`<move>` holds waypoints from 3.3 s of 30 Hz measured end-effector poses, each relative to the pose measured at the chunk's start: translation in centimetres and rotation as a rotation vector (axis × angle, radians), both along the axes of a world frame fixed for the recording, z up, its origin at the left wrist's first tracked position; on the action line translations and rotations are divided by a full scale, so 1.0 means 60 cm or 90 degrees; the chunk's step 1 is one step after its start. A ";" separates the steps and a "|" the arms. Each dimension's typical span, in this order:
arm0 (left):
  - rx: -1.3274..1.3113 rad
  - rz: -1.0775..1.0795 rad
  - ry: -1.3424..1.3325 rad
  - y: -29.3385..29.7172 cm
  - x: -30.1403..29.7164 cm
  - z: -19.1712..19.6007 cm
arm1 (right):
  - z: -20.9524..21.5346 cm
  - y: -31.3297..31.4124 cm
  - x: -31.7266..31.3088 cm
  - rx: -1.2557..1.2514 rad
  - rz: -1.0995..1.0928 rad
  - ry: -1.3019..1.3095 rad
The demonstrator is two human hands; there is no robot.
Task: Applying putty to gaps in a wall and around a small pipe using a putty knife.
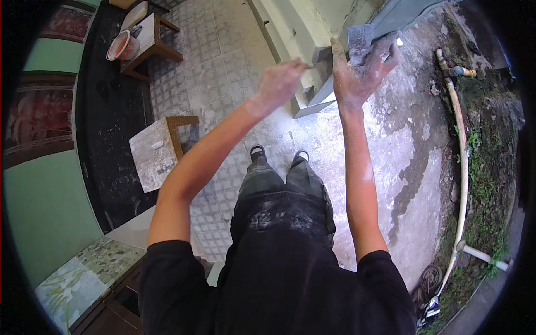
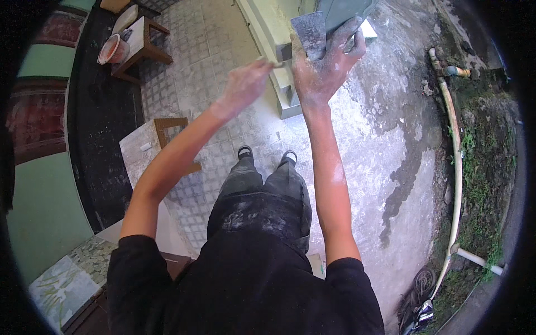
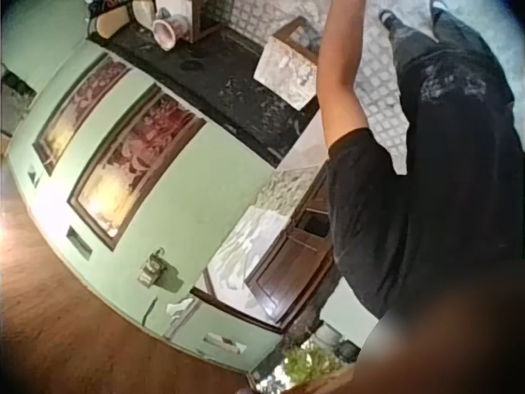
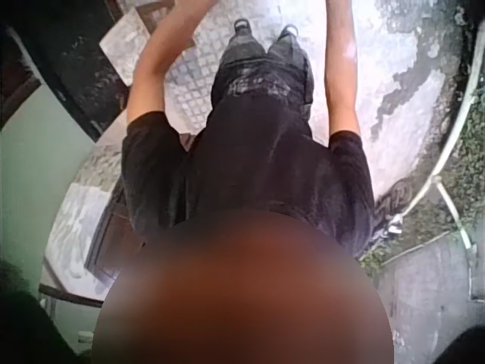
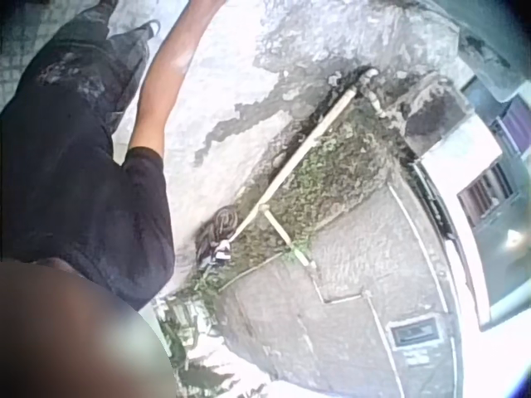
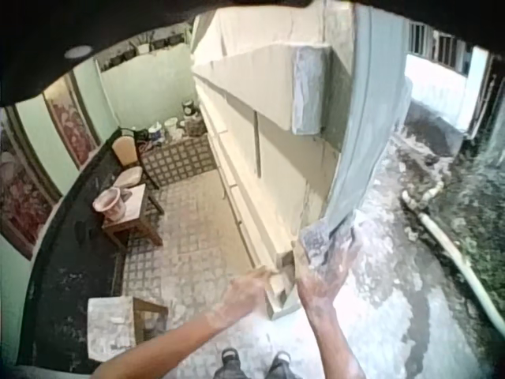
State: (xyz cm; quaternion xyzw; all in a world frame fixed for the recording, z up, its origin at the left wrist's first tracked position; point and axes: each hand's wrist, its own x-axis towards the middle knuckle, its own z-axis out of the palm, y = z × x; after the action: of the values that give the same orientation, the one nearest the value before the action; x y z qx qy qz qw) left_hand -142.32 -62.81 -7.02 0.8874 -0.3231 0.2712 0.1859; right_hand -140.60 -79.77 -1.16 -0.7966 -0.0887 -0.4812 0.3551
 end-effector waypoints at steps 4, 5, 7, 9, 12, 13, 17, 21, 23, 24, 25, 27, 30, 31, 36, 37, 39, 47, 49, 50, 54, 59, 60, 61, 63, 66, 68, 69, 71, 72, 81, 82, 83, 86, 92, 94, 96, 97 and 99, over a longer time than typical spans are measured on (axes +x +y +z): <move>-0.036 0.035 0.094 -0.008 -0.002 0.014 | 0.004 -0.001 0.012 0.032 -0.016 0.009; -0.029 0.015 0.156 -0.025 -0.027 0.032 | 0.003 -0.006 -0.004 0.019 -0.039 0.037; -0.025 0.051 0.160 -0.023 -0.027 0.036 | 0.010 -0.010 0.001 -0.009 -0.051 0.005; -0.119 0.211 0.307 -0.016 -0.038 0.008 | 0.014 -0.017 -0.017 0.056 0.051 0.032; -0.417 0.320 0.506 -0.011 -0.067 -0.008 | 0.002 -0.035 -0.084 0.082 0.008 0.200; -0.418 0.322 0.502 -0.008 -0.070 -0.024 | -0.004 -0.028 -0.111 0.142 0.028 0.295; -0.766 0.229 0.625 -0.029 -0.093 -0.043 | -0.044 -0.009 -0.160 0.099 0.170 0.567; -0.985 0.151 0.703 -0.071 -0.097 0.001 | -0.060 -0.004 -0.140 0.084 0.201 0.653; -0.992 0.168 0.682 -0.085 -0.094 0.030 | -0.040 -0.008 -0.129 0.021 0.189 0.726; -0.929 0.163 0.648 -0.088 -0.087 0.030 | -0.039 -0.007 -0.125 -0.013 0.185 0.704; -0.867 0.157 0.615 -0.090 -0.080 0.031 | -0.035 -0.006 -0.125 -0.017 0.187 0.704; -0.856 0.181 0.594 -0.092 -0.071 0.033 | -0.015 -0.004 -0.132 -0.031 0.165 0.687; -0.862 0.194 0.579 -0.096 -0.063 0.040 | 0.014 -0.021 -0.141 0.153 0.323 0.677; -0.882 0.190 0.581 -0.093 -0.061 0.039 | 0.029 -0.024 -0.149 0.151 0.327 0.680; -0.985 0.206 0.610 -0.110 -0.056 0.032 | 0.058 -0.061 -0.185 0.540 0.531 0.607; -0.985 0.226 0.607 -0.113 -0.055 0.033 | 0.060 -0.064 -0.188 0.607 0.592 0.563; -0.979 0.208 0.595 -0.116 -0.050 0.044 | 0.053 -0.064 -0.192 0.681 0.642 0.533; -1.084 0.049 0.688 -0.116 -0.048 0.052 | 0.011 -0.029 -0.134 0.291 0.303 0.145; -1.123 0.036 0.701 -0.105 -0.049 0.017 | 0.024 -0.031 -0.114 0.335 0.259 0.184; -1.161 0.019 0.715 -0.100 -0.048 0.000 | 0.040 -0.025 -0.104 0.335 0.265 0.187; -1.129 0.052 0.733 -0.106 -0.038 0.007 | 0.061 -0.020 -0.068 0.266 0.230 0.181; -1.153 0.049 0.767 -0.111 -0.031 -0.002 | 0.057 -0.022 -0.060 0.231 0.217 0.141; -1.155 0.051 0.767 -0.110 -0.032 -0.001 | 0.058 -0.023 -0.058 0.230 0.218 0.142; -1.185 0.028 0.759 -0.110 -0.033 0.001 | 0.063 -0.024 -0.053 0.189 0.213 0.156; -1.214 0.003 0.748 -0.111 -0.033 0.005 | 0.077 -0.025 -0.049 0.147 0.208 0.168; -1.298 -0.055 0.754 -0.115 -0.033 0.010 | 0.093 -0.020 -0.043 0.131 0.207 0.180; -1.270 -0.054 0.761 -0.110 -0.033 0.008 | 0.071 -0.022 -0.048 0.076 0.190 0.170; -1.271 -0.052 0.759 -0.108 -0.032 0.005 | 0.065 -0.021 -0.049 0.021 0.172 0.161; -1.237 -0.075 0.762 -0.105 -0.032 -0.003 | 0.068 -0.023 -0.048 -0.009 0.200 0.154; -1.238 -0.070 0.762 -0.105 -0.034 0.001 | 0.068 -0.023 -0.048 0.075 0.238 0.121; -1.212 -0.053 0.779 -0.099 -0.034 0.008 | 0.082 -0.031 -0.034 0.033 0.271 0.074; -1.206 -0.059 0.784 -0.099 -0.033 0.007 | 0.072 -0.036 -0.031 0.045 0.269 0.072; -1.199 -0.065 0.789 -0.099 -0.031 0.007 | 0.067 -0.039 -0.029 0.057 0.267 0.070; -1.174 -0.063 0.761 -0.090 -0.025 -0.001 | 0.093 -0.026 -0.036 0.040 0.283 0.048; -1.110 -0.011 0.778 -0.082 -0.024 -0.003 | 0.073 -0.028 -0.028 0.058 0.305 0.020; -1.114 -0.011 0.787 -0.083 -0.025 0.003 | 0.059 -0.021 -0.020 0.127 0.333 0.013; -1.118 -0.009 0.792 -0.080 -0.025 0.000 | 0.060 -0.020 -0.020 0.052 0.301 0.048; -1.105 -0.008 0.794 -0.076 -0.025 -0.005 | 0.063 -0.017 -0.021 -0.023 0.268 0.083; -1.093 -0.003 0.796 -0.071 -0.025 -0.009 | 0.069 -0.014 -0.026 0.015 0.306 0.034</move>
State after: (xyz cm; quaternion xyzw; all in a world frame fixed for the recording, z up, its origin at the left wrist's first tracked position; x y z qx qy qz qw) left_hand -143.81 -67.07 -7.59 0.4396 0.1278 -0.0963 0.8838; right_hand -142.18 -80.61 2.99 -0.7610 -0.2602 -0.3625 0.4710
